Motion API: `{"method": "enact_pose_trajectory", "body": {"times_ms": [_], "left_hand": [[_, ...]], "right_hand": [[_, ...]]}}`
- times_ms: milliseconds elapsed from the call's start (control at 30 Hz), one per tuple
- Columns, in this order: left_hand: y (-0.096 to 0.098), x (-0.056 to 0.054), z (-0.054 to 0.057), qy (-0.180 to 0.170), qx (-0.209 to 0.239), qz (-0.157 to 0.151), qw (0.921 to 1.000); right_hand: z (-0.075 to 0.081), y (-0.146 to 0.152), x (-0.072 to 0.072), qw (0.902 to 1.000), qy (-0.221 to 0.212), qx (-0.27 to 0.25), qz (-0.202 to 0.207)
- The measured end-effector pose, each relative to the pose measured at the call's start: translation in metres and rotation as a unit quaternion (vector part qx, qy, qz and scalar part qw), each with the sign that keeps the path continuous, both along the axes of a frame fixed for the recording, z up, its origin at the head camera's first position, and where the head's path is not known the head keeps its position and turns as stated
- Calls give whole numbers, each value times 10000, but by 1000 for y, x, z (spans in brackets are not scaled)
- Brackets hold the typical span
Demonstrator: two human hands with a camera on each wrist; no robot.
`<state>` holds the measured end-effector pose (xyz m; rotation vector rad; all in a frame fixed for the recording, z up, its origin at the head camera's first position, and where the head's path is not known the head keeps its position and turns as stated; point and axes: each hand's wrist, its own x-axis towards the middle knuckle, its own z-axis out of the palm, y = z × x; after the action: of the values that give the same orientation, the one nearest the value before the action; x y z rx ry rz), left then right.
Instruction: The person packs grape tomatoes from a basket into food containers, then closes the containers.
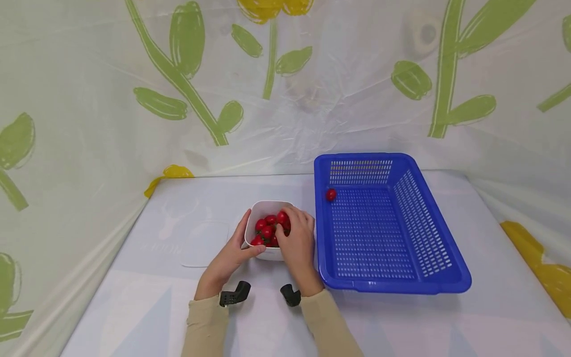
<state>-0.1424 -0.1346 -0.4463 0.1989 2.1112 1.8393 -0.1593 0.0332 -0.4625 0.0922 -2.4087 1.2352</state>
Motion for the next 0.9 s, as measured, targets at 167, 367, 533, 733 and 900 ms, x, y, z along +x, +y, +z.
{"method": "enact_pose_trajectory", "body": {"times_ms": [167, 367, 533, 733, 900], "left_hand": [[0, -1, 1, 27, 15, 24, 10000], [-2, 1, 2, -77, 29, 68, 9999], [-2, 0, 0, -41, 62, 24, 10000], [-3, -7, -16, -19, 157, 28, 9999], [-5, -10, -25, 33, 95, 29, 9999]], "right_hand": [[2, -1, 0, 10000, -60, 29, 46], [4, -2, 1, 9998, -170, 34, 108], [5, -2, 1, 9999, 8, 17, 112], [15, -2, 5, 9993, 236, -73, 279], [34, -4, 16, 9965, 302, -434, 649]]}}
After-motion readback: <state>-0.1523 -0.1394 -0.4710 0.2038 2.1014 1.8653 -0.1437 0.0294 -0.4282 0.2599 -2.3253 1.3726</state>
